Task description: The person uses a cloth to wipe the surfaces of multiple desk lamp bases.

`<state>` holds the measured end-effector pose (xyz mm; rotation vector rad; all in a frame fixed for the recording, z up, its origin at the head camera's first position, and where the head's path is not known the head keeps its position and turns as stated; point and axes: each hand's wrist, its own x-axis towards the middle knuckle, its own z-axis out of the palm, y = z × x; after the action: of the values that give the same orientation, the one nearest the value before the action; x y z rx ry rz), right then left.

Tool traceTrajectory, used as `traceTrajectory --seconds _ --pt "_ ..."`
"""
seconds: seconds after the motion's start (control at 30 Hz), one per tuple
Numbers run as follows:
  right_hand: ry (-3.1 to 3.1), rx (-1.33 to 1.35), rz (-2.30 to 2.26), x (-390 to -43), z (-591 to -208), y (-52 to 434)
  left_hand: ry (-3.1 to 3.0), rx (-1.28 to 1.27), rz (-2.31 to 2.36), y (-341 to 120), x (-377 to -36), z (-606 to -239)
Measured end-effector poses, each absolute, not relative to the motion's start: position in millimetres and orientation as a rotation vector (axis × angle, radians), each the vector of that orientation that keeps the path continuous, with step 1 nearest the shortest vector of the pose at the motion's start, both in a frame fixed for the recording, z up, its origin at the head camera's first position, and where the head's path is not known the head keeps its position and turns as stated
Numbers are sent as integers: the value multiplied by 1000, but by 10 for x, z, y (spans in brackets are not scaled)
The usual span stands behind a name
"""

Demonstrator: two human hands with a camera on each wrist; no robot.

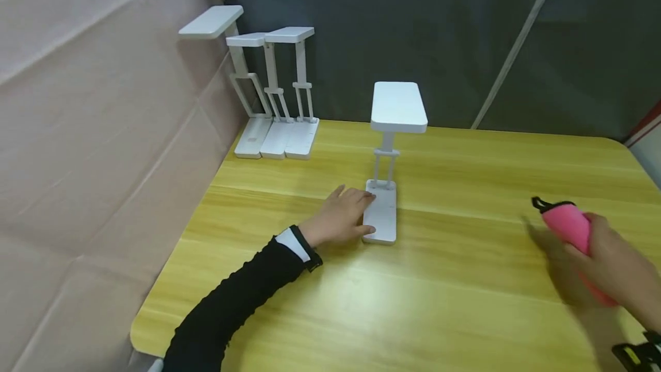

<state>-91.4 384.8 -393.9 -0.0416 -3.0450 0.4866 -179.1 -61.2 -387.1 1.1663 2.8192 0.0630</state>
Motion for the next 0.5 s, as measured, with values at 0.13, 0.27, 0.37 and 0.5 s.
traceTrajectory --seconds 0.13,0.27,0.37,0.5 --pt "-3015 474 496 -1234 -3649 3141 2773 972 166 -692 -1964 -3835" --pt "-2943 922 475 -1562 -3610 2460 2654 949 172 -663 -2072 -3888" --pt "-2889 1098 392 -1768 -3714 2103 2624 938 143 -634 -2093 -3942" --pt "-2825 1147 252 -1922 -3864 1879 2611 909 76 -620 -2053 -3997"
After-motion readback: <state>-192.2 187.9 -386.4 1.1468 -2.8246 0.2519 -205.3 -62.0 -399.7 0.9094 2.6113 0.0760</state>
